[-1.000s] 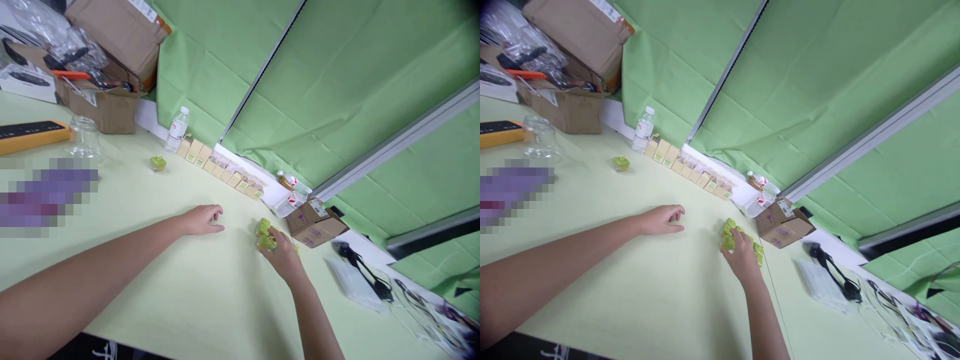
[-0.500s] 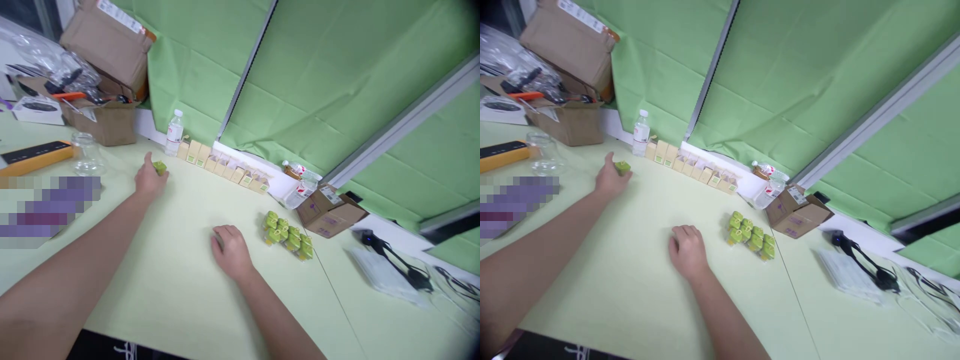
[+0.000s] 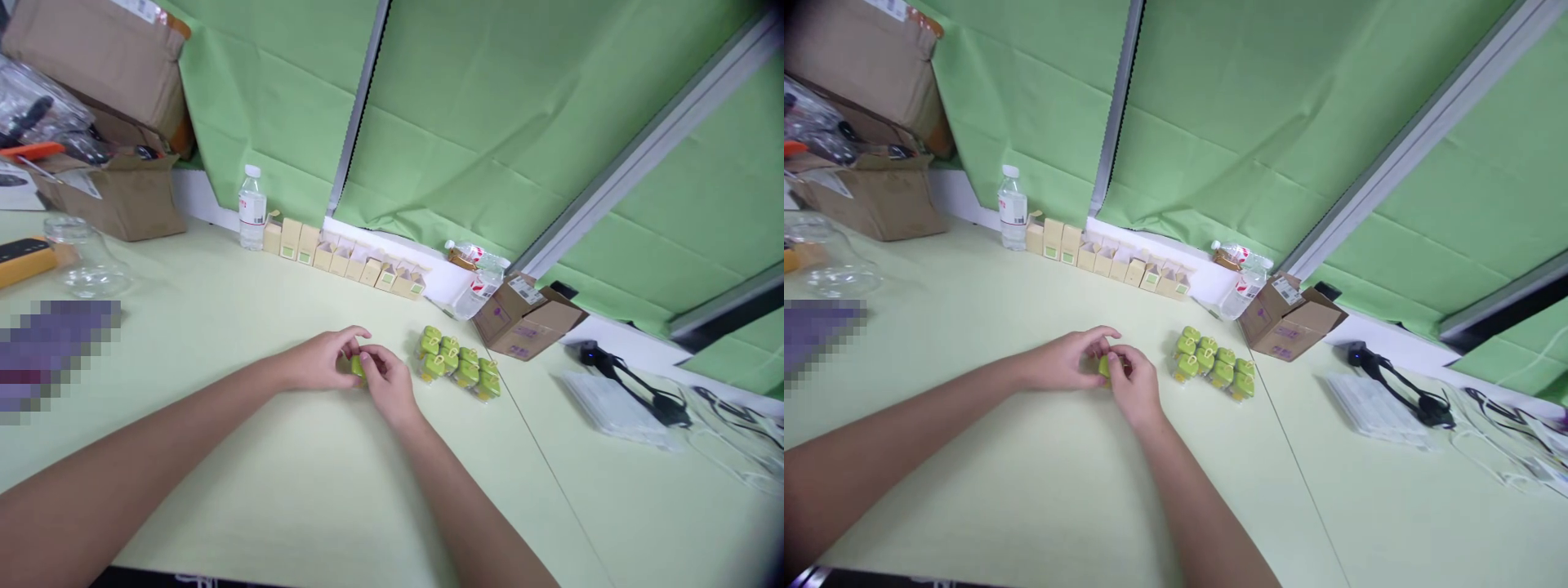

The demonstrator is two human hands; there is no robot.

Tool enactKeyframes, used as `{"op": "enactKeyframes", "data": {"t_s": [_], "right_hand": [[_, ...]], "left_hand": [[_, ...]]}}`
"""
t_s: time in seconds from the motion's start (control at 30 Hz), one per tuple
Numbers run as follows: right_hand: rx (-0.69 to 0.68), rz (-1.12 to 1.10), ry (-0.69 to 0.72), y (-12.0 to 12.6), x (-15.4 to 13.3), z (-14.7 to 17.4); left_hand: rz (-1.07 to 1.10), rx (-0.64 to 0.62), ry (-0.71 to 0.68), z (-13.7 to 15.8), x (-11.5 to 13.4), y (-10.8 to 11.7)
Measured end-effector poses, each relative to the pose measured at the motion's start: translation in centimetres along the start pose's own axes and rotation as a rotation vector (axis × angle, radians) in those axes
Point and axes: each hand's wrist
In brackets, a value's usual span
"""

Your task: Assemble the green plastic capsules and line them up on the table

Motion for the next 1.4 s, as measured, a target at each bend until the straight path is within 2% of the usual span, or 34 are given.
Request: {"op": "enactKeyframes", "data": {"t_s": [0.1, 0.3, 0.5, 0.57, 0.67, 0.77, 0.87, 0.93, 1.0, 1.1, 1.17, 1.23, 1.4], "right_hand": [[-0.017, 0.0, 0.018, 0.2, -0.1, 0.0], [-0.011, -0.108, 0.042, 0.0, -0.5, 0.0], [0.216, -0.42, -0.015, 0.7, -1.1, -0.3], [0.263, -0.583, -0.104, 1.1, -1.0, -0.5], [0.265, -0.761, -0.232, 1.3, -0.8, -0.7], [0.23, -0.886, -0.279, 1.0, -0.8, -0.6], [0.168, -0.93, -0.271, 0.5, -1.0, -0.4], [0.123, -0.923, -0.27, 0.1, -1.2, -0.2], [0.064, -0.932, -0.279, -0.1, -1.4, 0.0], [-0.04, -0.961, -0.276, -0.4, -1.7, 0.2], [-0.088, -0.963, -0.263, -0.4, -1.9, 0.3], [-0.131, -0.951, -0.259, -0.2, -2.1, 0.3], [-0.171, -0.933, -0.273, 0.2, -2.0, 0.2]], "left_hand": [[0.017, 0.01, -0.011, -0.2, 0.1, -0.5], [-0.014, 0.022, -0.024, -0.1, -0.4, 0.3], [-0.088, 0.062, 0.029, -0.1, -0.8, 0.7], [-0.147, 0.151, 0.084, -0.1, -1.6, 1.1], [-0.204, 0.349, 0.208, -0.3, -3.5, 2.1], [-0.227, 0.461, 0.323, -0.4, -5.0, 3.1], [-0.381, 0.582, 0.244, -0.2, -4.5, 3.3], [-0.497, 0.534, 0.081, 0.0, -3.1, 2.7], [-0.543, 0.379, -0.06, 0.2, -1.2, 1.8], [-0.528, 0.159, -0.122, 0.3, 1.0, 0.4], [-0.507, 0.066, -0.137, 0.3, 1.5, -0.1], [-0.488, 0.033, -0.145, 0.2, 1.5, -0.2], [-0.468, 0.041, -0.197, 0.1, 1.0, 0.0]]}}
Point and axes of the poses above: each hand's wrist, its own z-axis away from the middle knuckle, its own y-axis out of the back of the hand, x = y × z, and after that the axes turned 12 degrees about -x, right-handed
